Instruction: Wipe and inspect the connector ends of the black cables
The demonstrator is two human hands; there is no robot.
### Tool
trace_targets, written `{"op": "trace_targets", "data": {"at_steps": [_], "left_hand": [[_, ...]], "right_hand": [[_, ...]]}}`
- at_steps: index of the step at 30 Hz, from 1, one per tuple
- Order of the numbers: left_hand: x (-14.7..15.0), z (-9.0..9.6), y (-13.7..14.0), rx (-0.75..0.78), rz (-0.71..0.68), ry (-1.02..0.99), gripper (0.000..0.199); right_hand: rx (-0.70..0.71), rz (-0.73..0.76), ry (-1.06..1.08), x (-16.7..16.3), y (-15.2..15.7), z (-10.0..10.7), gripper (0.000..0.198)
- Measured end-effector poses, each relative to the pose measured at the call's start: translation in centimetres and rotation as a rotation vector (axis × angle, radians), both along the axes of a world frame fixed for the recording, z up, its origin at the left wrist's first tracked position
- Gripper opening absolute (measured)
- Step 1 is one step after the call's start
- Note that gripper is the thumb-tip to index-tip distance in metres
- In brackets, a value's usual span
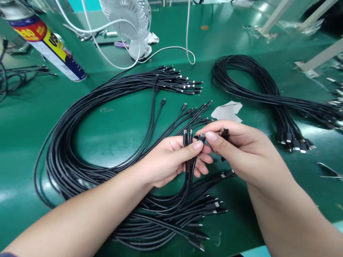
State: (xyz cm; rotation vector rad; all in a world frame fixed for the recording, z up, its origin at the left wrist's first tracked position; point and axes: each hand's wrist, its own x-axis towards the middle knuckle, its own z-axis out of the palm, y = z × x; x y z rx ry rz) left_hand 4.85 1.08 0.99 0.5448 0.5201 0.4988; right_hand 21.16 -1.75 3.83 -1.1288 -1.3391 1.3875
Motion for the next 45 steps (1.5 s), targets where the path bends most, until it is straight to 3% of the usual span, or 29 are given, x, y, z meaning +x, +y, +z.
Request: {"op": "trace_targets", "data": {"at_steps": [10,16,22,26,30,34,37,42,45], "left_hand": [[0.0,0.1,0.0,0.015,0.017,0.03,0.03],[0.3,0.2,-0.2,0.035,-0.028,0.044,0.028],[-0.1,0.3,0.2,0.073,-0.04,0.07,0.026],[-0.3,0.3,0.3,0.095,-0.05,0.052,0.022],[-0.5,0.4,0.2,0.132,-0.065,0.026,0.02],[-0.6,0.5,0.2,0.159,-0.064,0.023,0.021],[-0.6,0.6,0.2,0.128,-0.026,0.045,0.021],[-0.6,0.5,0.4,-0.008,-0.006,0.029,0.023],[-0.6,0.4,0.5,-0.06,-0.013,0.016,0.024]], "right_hand": [[0.093,-0.151,-0.169,0.0,0.0,0.6,0.032],[-0.027,-0.095,-0.067,-0.2,-0.1,0.1,0.02],[0.164,-0.295,-0.09,0.8,0.5,-0.5,0.018],[0.188,-0.338,-0.128,1.5,0.5,-0.4,0.024],[0.275,-0.359,-0.308,1.1,-0.1,0.4,0.019],[0.356,-0.295,-0.432,0.6,-0.8,1.0,0.003],[0.428,-0.198,-0.542,0.6,-1.1,1.2,0.01],[0.742,-0.179,-0.892,0.5,-1.3,1.0,0.017],[0.849,-0.183,-1.008,0.5,-1.5,0.7,0.023]]}}
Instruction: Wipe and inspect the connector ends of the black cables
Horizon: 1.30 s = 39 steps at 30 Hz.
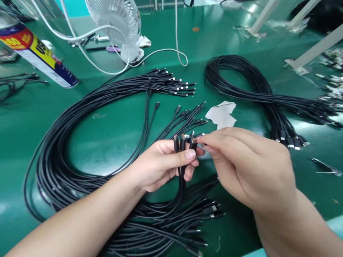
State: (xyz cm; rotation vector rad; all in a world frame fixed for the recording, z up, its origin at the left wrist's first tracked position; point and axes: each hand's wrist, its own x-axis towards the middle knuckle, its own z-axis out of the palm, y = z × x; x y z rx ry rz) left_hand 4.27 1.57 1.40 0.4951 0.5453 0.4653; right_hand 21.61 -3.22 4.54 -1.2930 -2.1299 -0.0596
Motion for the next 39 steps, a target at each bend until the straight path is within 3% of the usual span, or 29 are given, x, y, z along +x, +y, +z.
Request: {"op": "trace_targets", "data": {"at_steps": [15,39], "left_hand": [[0.11,0.11,0.08,0.007,0.008,0.087,0.028],[0.16,-0.18,0.27,-0.004,0.029,0.102,0.024]], "right_hand": [[0.093,-0.021,-0.14,0.13,0.2,-0.62,0.022],[0.1,-0.025,-0.191,0.74,0.32,-0.52,0.024]]}}
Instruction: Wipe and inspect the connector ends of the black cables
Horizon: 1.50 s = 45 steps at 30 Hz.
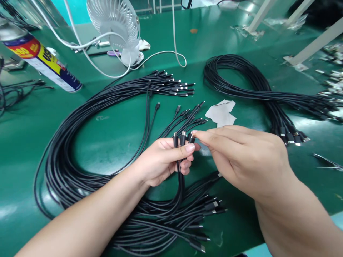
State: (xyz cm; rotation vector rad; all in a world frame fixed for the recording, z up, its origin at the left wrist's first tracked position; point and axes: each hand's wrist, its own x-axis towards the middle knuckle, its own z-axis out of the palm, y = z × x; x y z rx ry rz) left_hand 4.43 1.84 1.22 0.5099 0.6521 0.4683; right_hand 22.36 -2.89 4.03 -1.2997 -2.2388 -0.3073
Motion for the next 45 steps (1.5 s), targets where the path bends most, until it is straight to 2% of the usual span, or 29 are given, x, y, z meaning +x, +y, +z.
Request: {"op": "trace_targets", "data": {"at_steps": [16,21,25,30,32,37,42,45], "left_hand": [[-0.2,-0.2,0.0,0.006,-0.042,-0.107,0.02],[-0.2,-0.2,0.0,0.004,-0.041,-0.12,0.02],[-0.1,-0.2,0.0,0.018,-0.053,-0.122,0.02],[0.0,-0.1,-0.1,0.104,-0.062,-0.037,0.027],[0.1,0.0,-0.2,0.18,-0.098,0.032,0.034],[0.4,-0.1,-0.2,0.266,-0.124,0.112,0.04],[0.1,-0.4,0.0,0.214,-0.1,0.09,0.035],[0.0,-0.5,0.1,0.218,-0.113,0.05,0.034]], "right_hand": [[0.02,0.001,-0.031,0.2,-0.1,0.2,0.025],[-0.027,-0.032,0.079,0.1,-0.2,0.0,0.024],[-0.229,-0.083,0.352,-0.2,0.0,-0.1,0.02],[-0.688,0.047,0.792,-0.9,0.7,0.0,0.012],[-0.768,0.074,0.868,-1.1,1.0,0.0,0.017],[-0.739,0.099,0.86,-0.7,1.7,0.2,0.023],[-0.585,-0.057,0.934,0.3,2.2,-0.3,0.029],[-0.642,-0.045,0.961,0.6,2.3,-0.5,0.021]]}}
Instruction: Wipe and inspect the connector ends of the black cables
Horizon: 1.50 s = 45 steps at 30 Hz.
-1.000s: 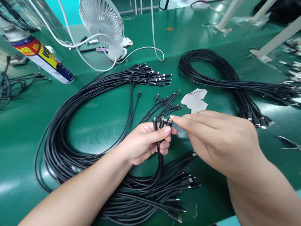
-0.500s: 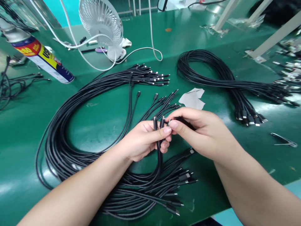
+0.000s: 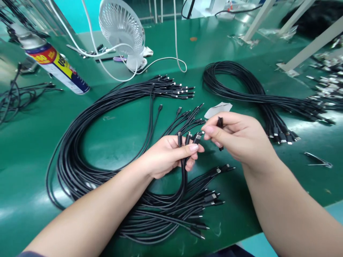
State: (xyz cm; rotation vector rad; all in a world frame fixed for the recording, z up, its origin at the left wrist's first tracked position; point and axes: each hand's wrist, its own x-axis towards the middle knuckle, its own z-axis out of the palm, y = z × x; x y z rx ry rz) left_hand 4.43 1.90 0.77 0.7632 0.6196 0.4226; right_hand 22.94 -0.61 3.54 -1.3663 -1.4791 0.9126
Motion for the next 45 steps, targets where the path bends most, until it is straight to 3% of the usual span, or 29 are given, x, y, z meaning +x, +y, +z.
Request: {"op": "trace_targets", "data": {"at_steps": [5,9,23,31,40,45], "left_hand": [[0.1,0.1,0.0,-0.017,0.01,-0.079,0.032],[0.1,0.1,-0.1,-0.025,0.0,-0.104,0.03],[0.0,0.2,0.1,-0.131,-0.04,-0.134,0.027],[-0.2,0.4,0.6,-0.174,-0.073,-0.123,0.027],[-0.3,0.1,0.7,-0.202,-0.081,-0.142,0.023],[-0.3,0.1,0.6,-0.22,-0.09,-0.166,0.023]], "right_hand": [[-0.018,0.202,-0.03,-0.4,-0.3,0.7,0.016],[0.007,0.256,-0.011,-0.4,-0.5,0.9,0.017],[0.163,0.172,-0.293,0.0,-0.6,0.5,0.013],[0.146,0.153,-0.258,-0.2,-0.6,0.4,0.01],[0.307,0.13,-0.412,-0.3,-0.7,0.0,0.012],[0.303,0.08,-0.391,-0.5,-0.6,-0.2,0.011]]}}
